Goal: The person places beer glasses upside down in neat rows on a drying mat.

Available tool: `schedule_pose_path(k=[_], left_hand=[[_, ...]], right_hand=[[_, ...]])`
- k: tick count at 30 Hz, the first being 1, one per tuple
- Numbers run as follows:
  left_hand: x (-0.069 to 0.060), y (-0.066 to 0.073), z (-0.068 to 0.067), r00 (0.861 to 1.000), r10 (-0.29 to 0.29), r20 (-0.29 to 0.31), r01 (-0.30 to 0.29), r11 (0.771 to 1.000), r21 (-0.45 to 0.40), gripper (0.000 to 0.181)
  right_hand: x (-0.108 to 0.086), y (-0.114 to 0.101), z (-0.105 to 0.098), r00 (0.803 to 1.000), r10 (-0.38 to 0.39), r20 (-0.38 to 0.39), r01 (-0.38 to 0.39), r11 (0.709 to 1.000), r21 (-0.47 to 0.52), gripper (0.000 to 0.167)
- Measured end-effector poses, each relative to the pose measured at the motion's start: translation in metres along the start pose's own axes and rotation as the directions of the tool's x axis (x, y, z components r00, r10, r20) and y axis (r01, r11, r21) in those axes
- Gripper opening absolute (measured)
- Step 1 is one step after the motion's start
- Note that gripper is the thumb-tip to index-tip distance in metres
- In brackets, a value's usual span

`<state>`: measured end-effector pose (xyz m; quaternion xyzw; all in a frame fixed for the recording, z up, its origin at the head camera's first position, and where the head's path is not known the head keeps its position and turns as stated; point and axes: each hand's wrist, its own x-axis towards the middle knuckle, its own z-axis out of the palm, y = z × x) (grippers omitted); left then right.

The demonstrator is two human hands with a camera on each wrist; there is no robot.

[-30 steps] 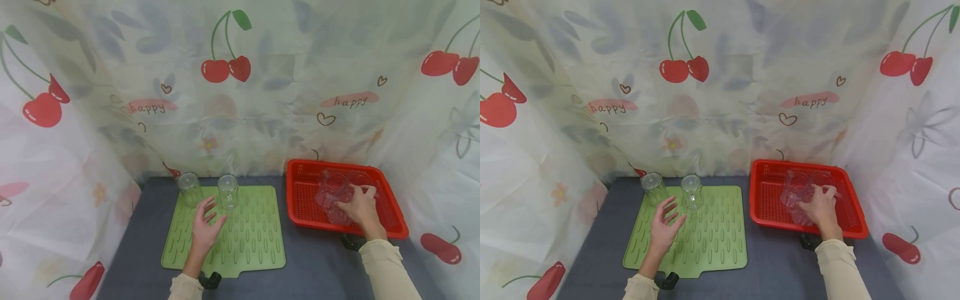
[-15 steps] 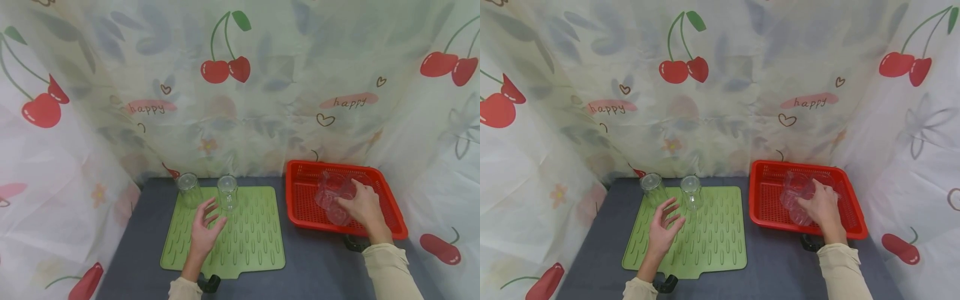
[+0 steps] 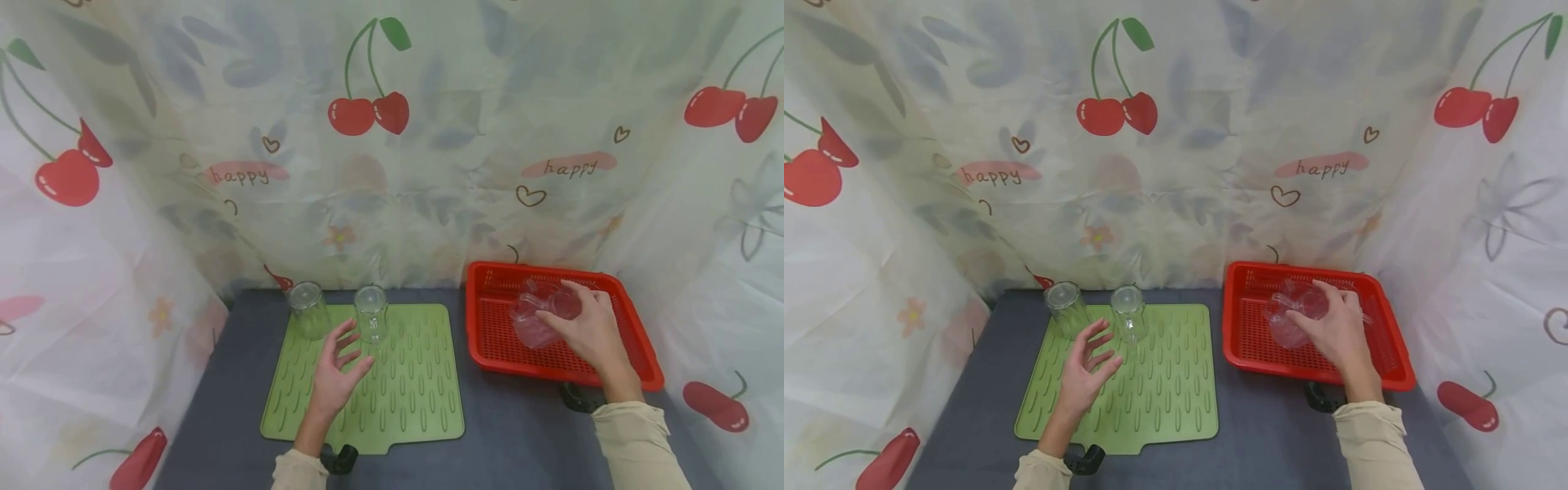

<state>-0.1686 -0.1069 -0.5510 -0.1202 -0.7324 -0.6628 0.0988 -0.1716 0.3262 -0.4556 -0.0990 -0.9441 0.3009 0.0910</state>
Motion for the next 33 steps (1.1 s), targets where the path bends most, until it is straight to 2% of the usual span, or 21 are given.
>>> schedule_pose_path(k=[8, 14, 18, 22, 29, 33], left_hand=[[0.003, 0.003, -0.001, 1.0, -0.003, 0.018, 0.003, 1.0, -0.007, 0.077], [0.004, 0.005, 0.0, 1.0, 0.008, 0.02, -0.008, 1.0, -0.004, 0.076], [0.004, 0.005, 0.0, 1.0, 0.0, 0.024, 0.001, 1.0, -0.008, 0.075], [0.004, 0.006, 0.001, 1.0, 0.0, 0.021, 0.0, 1.0, -0.016, 0.075], [0.005, 0.009, 0.004, 1.0, 0.02, 0.022, -0.019, 0.999, -0.037, 0.075], [0.007, 0.013, 0.006, 0.999, 0.021, 0.029, -0.019, 0.999, -0.045, 0.074]], right_hand=[[-0.002, -0.004, 0.002, 0.996, -0.068, -0.055, 0.072, 0.993, 0.089, 0.082], [-0.005, -0.011, 0.003, 0.998, -0.028, -0.05, 0.034, 0.991, 0.131, 0.081], [-0.007, -0.016, 0.005, 0.999, -0.003, -0.046, 0.012, 0.98, 0.198, 0.079], [-0.01, -0.02, 0.006, 1.0, 0.001, -0.013, 0.002, 0.968, 0.25, 0.076], [-0.012, -0.03, 0.011, 0.994, -0.031, 0.103, -0.007, 0.934, 0.358, 0.074], [-0.014, -0.034, 0.018, 0.991, -0.06, 0.122, 0.005, 0.913, 0.409, 0.074]])
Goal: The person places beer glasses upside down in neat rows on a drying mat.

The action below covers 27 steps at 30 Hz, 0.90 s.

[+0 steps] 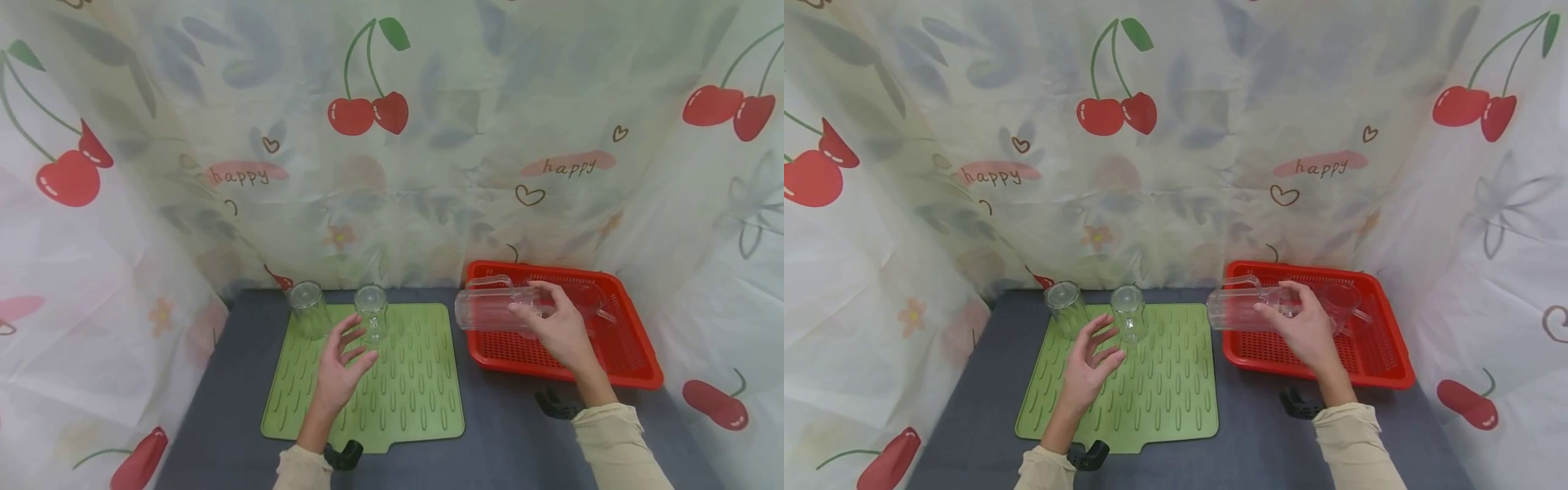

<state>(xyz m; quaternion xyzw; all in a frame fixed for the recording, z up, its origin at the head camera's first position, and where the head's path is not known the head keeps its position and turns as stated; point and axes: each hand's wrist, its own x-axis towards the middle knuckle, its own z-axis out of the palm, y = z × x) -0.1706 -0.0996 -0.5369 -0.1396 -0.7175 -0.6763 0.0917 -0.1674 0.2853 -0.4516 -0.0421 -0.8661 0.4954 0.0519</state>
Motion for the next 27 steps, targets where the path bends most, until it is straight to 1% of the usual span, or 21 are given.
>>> schedule_pose_path(k=[6, 10, 13, 16, 21, 24, 27], left_hand=[[0.004, 0.005, 0.003, 1.0, 0.021, 0.013, -0.021, 1.0, -0.003, 0.075], [0.006, 0.008, 0.004, 0.999, 0.036, 0.036, -0.035, 0.999, -0.017, 0.073], [0.007, 0.008, 0.004, 0.997, 0.045, 0.056, -0.044, 0.999, -0.023, 0.072], [0.007, 0.009, 0.006, 0.997, 0.037, 0.072, -0.034, 0.999, -0.039, 0.073], [0.01, 0.012, 0.011, 0.996, 0.001, 0.09, 0.004, 0.998, -0.056, 0.074], [0.012, 0.014, 0.015, 0.995, -0.02, 0.102, 0.028, 0.997, -0.07, 0.074], [0.012, 0.017, 0.018, 0.993, -0.035, 0.117, 0.045, 0.995, -0.084, 0.073]], right_hand=[[0.0, 0.001, 0.013, 0.999, -0.026, 0.044, 0.024, 0.999, 0.046, 0.072], [0.0, -0.002, 0.019, 0.997, -0.049, 0.066, 0.046, 0.997, 0.055, 0.07], [-0.001, -0.006, 0.025, 0.994, -0.063, 0.085, 0.055, 0.994, 0.09, 0.068], [-0.003, -0.01, 0.03, 0.991, -0.084, 0.107, 0.068, 0.987, 0.142, 0.066], [-0.006, -0.014, 0.039, 0.981, -0.125, 0.146, 0.082, 0.96, 0.268, 0.062], [-0.007, -0.016, 0.045, 0.975, -0.146, 0.164, 0.088, 0.944, 0.319, 0.062], [-0.008, -0.018, 0.051, 0.969, -0.167, 0.181, 0.096, 0.933, 0.345, 0.062]])
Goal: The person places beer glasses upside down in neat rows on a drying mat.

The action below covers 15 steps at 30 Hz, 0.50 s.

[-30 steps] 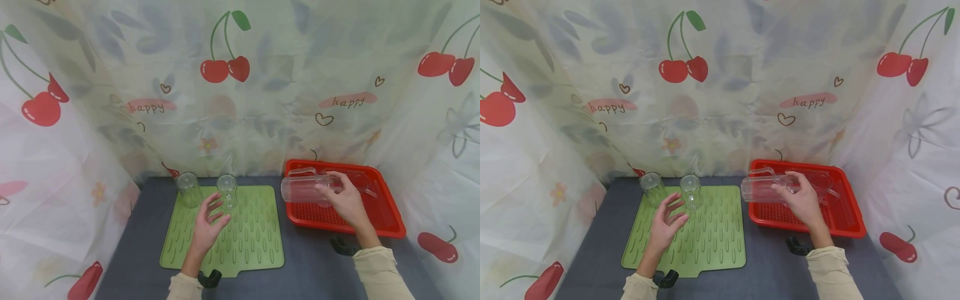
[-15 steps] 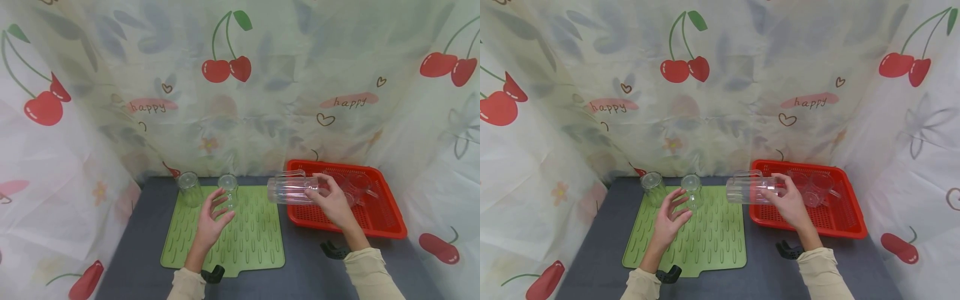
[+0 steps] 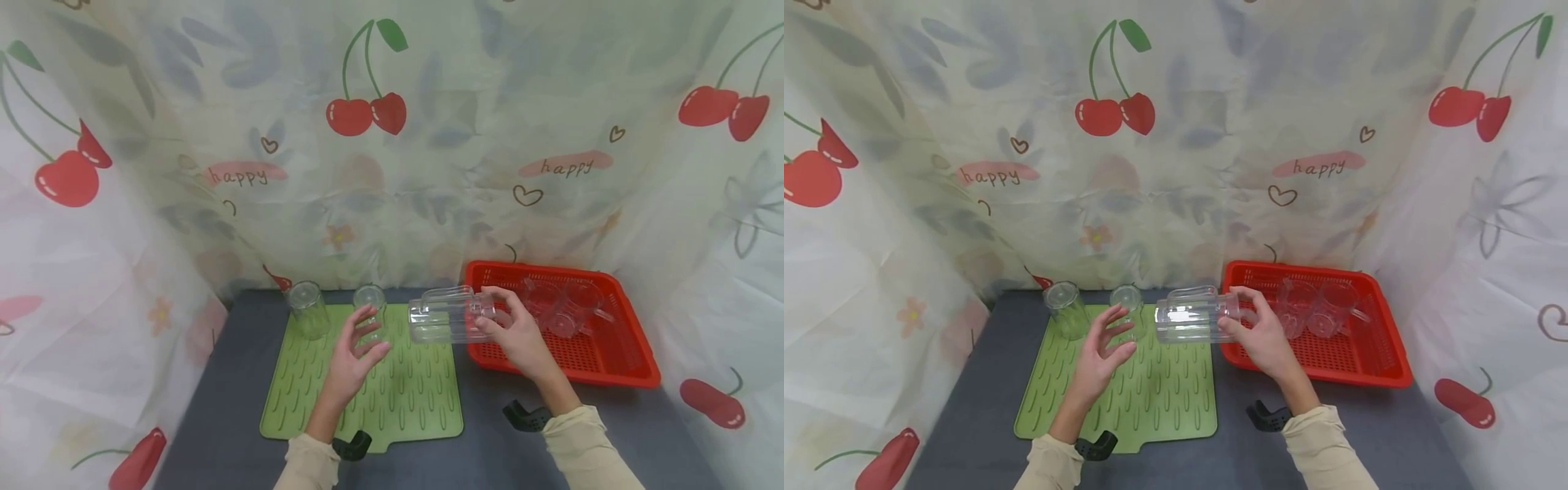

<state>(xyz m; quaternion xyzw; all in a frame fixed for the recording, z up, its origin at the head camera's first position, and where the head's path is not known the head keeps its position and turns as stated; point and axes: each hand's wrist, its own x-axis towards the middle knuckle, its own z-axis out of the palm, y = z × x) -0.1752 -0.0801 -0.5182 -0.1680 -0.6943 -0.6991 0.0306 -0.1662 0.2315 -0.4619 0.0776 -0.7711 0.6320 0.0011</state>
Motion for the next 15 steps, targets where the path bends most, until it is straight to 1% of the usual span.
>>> schedule_pose_path(k=[5, 8, 12, 15], left_hand=[[-0.002, 0.005, 0.006, 0.999, 0.018, 0.047, -0.017, 1.0, -0.022, 0.074], [-0.002, 0.009, 0.01, 0.997, 0.029, 0.072, -0.027, 0.999, -0.036, 0.075], [-0.001, 0.016, 0.013, 0.995, 0.033, 0.092, -0.028, 0.998, -0.055, 0.077], [0.0, 0.02, 0.015, 0.995, 0.029, 0.095, -0.023, 0.998, -0.066, 0.078]], right_hand=[[0.0, -0.001, 0.012, 0.998, -0.024, 0.051, 0.022, 0.999, 0.037, 0.062], [-0.001, -0.003, 0.018, 0.997, -0.042, 0.068, 0.039, 0.998, 0.044, 0.062], [-0.003, -0.004, 0.023, 0.994, -0.059, 0.088, 0.052, 0.995, 0.08, 0.063], [-0.004, -0.004, 0.027, 0.992, -0.067, 0.108, 0.055, 0.992, 0.112, 0.063]])
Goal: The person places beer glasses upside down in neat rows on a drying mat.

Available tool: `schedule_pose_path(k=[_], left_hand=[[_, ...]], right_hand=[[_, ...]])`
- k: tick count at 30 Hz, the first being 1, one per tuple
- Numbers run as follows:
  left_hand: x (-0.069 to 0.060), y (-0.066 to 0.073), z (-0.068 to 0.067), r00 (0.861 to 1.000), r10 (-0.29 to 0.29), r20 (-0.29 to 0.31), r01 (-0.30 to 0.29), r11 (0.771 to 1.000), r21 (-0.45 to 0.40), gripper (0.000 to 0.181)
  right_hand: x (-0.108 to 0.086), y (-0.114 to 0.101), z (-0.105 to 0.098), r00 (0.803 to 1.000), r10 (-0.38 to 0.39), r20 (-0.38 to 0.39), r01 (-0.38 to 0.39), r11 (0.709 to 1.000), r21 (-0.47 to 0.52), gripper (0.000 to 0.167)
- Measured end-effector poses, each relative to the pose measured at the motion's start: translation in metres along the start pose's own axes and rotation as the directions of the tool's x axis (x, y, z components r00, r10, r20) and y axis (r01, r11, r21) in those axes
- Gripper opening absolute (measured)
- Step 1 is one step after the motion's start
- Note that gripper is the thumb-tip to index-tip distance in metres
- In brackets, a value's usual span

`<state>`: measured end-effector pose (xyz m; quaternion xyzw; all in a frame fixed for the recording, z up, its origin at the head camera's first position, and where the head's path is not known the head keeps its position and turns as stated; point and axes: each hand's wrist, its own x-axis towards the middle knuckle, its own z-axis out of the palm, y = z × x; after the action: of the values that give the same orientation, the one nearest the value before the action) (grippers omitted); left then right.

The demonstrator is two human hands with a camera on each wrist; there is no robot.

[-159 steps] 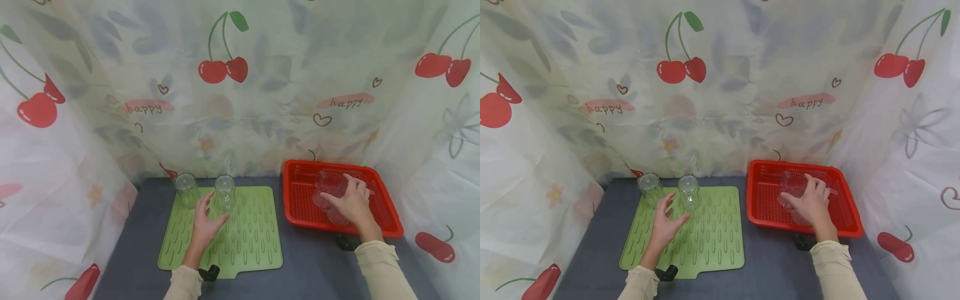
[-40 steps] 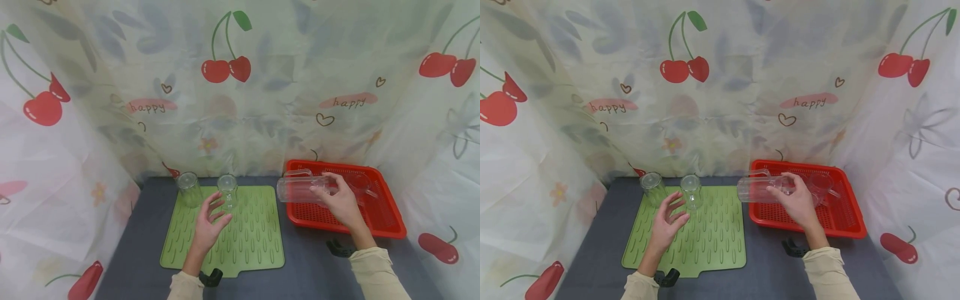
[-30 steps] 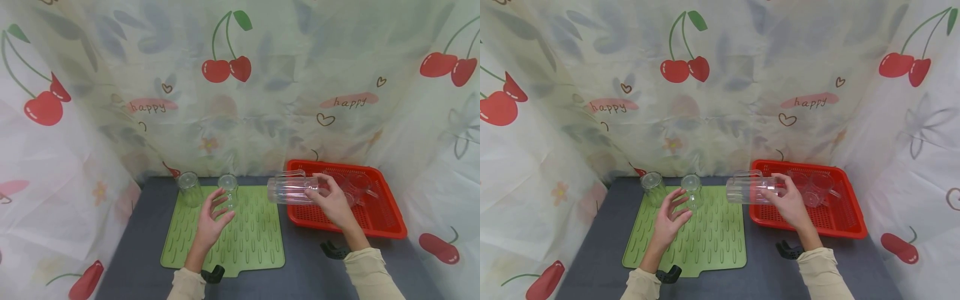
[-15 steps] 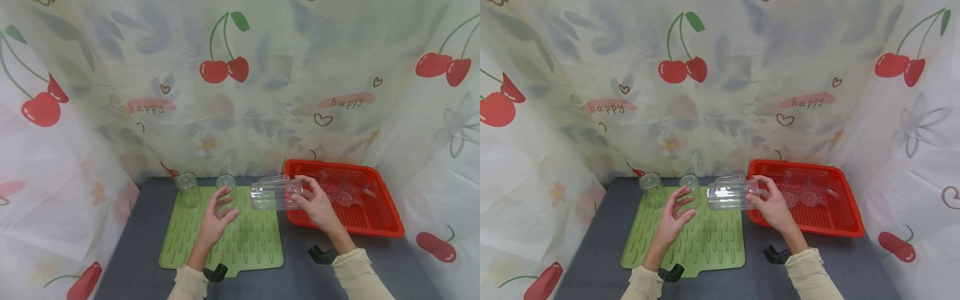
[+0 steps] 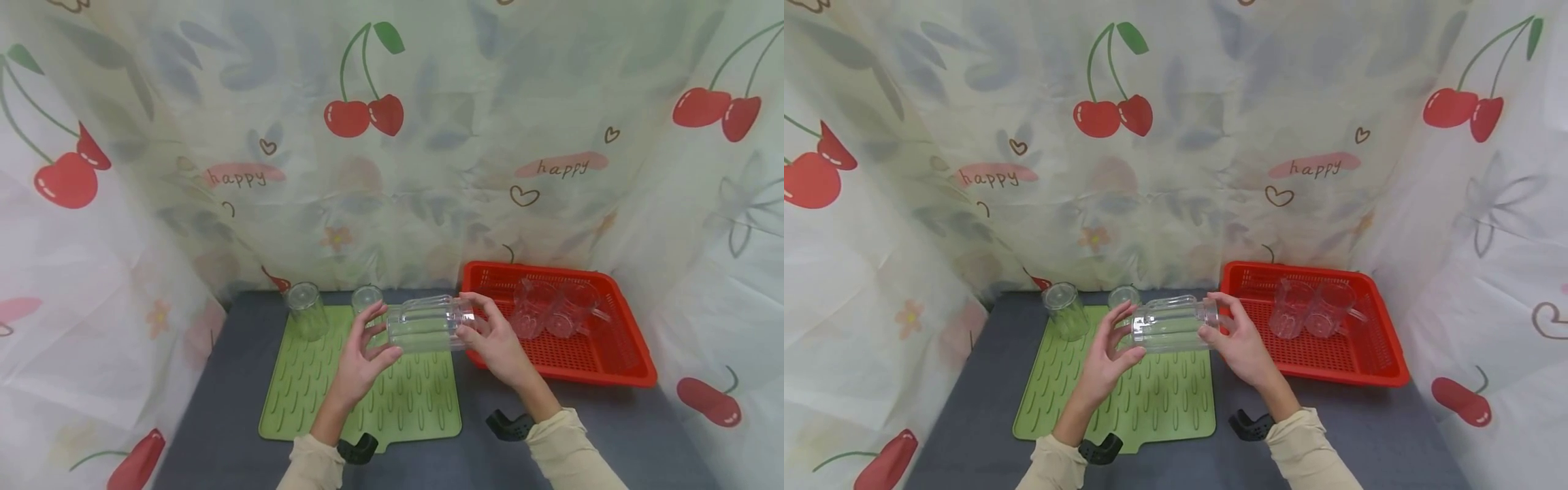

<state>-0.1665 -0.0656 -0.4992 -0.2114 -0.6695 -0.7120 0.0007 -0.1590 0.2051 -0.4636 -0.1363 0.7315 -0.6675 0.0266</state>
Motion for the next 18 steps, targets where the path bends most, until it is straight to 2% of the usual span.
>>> schedule_pose_path(k=[5, 9, 13, 18], left_hand=[[0.001, 0.004, 0.003, 1.0, 0.007, 0.008, -0.006, 0.999, -0.037, 0.08], [0.0, 0.004, 0.005, 0.998, 0.066, -0.001, -0.066, 0.994, -0.084, 0.078], [-0.002, 0.006, 0.007, 0.989, 0.143, -0.018, -0.145, 0.983, -0.112, 0.073], [-0.002, 0.008, 0.007, 0.984, 0.176, -0.035, -0.178, 0.978, -0.108, 0.072]], right_hand=[[-0.001, 0.002, 0.008, 1.0, -0.012, 0.021, 0.011, 0.999, 0.031, 0.062], [-0.002, 0.003, 0.014, 1.0, -0.022, 0.022, 0.021, 0.999, 0.034, 0.061], [-0.003, 0.003, 0.021, 0.998, -0.042, 0.036, 0.04, 0.999, 0.037, 0.06], [-0.002, 0.002, 0.029, 0.996, -0.065, 0.052, 0.062, 0.996, 0.06, 0.062]])
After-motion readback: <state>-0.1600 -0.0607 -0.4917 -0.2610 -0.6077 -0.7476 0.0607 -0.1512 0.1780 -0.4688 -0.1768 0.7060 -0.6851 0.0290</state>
